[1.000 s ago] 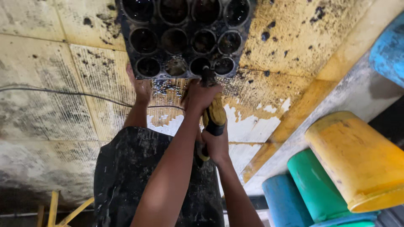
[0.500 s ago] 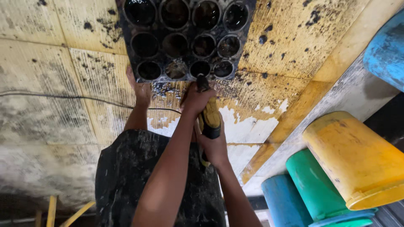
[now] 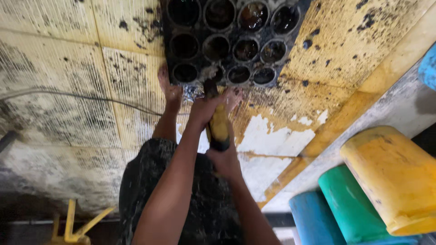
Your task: The person uses a yellow power drill with a brush attachment to clean the inside of multiple circular cavities in a metal mold. The person systematically moves the drill from one cavity to the next, scrubbing the interior surfaces while standing barefoot on a wooden floor.
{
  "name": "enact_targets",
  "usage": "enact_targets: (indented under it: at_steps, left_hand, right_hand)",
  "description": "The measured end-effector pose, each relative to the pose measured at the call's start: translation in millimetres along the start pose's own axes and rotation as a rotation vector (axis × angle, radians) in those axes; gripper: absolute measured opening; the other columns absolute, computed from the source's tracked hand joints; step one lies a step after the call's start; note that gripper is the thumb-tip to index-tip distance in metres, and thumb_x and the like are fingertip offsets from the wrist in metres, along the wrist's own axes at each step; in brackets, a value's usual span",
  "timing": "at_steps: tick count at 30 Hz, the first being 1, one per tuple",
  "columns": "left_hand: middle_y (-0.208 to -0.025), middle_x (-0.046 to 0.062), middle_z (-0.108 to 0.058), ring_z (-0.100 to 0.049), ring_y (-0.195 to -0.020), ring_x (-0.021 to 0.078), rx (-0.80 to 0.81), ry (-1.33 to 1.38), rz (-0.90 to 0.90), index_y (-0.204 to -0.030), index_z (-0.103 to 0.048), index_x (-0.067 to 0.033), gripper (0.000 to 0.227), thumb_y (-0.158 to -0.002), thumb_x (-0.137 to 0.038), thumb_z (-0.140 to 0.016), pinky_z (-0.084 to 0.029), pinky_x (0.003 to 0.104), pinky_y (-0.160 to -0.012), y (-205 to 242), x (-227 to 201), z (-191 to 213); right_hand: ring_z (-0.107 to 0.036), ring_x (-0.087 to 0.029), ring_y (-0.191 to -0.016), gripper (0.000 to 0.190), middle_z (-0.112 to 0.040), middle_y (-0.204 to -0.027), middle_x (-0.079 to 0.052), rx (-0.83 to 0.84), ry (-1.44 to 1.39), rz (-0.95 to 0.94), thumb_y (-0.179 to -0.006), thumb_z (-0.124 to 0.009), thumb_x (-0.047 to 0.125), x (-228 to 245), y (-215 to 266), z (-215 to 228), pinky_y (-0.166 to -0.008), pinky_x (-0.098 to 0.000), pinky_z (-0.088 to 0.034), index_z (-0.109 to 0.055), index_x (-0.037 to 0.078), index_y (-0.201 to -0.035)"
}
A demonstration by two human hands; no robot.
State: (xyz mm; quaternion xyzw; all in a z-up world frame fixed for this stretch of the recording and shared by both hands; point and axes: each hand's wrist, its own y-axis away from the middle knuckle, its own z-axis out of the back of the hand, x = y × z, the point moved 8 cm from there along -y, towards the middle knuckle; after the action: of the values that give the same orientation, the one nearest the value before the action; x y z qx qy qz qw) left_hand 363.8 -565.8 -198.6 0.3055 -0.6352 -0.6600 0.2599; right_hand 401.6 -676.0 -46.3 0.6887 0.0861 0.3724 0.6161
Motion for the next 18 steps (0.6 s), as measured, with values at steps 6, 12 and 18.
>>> enact_targets:
  at_steps: [6,12,18]
  left_hand:
    - [-0.1,0.014,-0.077,-0.076,-0.084,0.0249,0.063,-0.054,0.0,-0.104,-0.071,0.0059,0.068,-0.063,-0.045,-0.089,-0.06,0.04,-0.073,-2,-1,-18]
    - [-0.099,0.015,-0.078,-0.076,-0.083,0.0252,0.096,-0.144,0.041,-0.103,-0.074,0.0017,0.06,-0.068,-0.047,-0.081,-0.059,0.039,-0.071,16,-21,-29]
    - [-0.094,0.014,-0.078,-0.076,-0.085,0.0281,0.043,-0.267,-0.05,-0.102,-0.078,-0.0004,0.067,-0.06,-0.053,-0.08,-0.058,0.039,-0.076,34,-39,-28]
  right_hand:
    - [-0.057,-0.019,-0.108,0.089,-0.057,-0.123,-0.009,-0.079,0.117,0.244,-0.074,-0.067,-0.008,25,-6,1,-0.089,-0.032,-0.048,-0.032,0.001,-0.156]
    - [-0.06,-0.013,-0.083,0.08,-0.062,-0.101,-0.005,-0.127,0.003,0.063,-0.073,-0.063,-0.007,45,3,-1,-0.069,-0.028,-0.054,-0.039,0.009,-0.148]
    - [-0.061,-0.018,-0.07,0.037,-0.062,-0.088,-0.009,-0.134,-0.167,-0.068,-0.077,-0.06,-0.008,16,8,-2,-0.061,-0.0304,-0.05,-0.058,-0.002,-0.113]
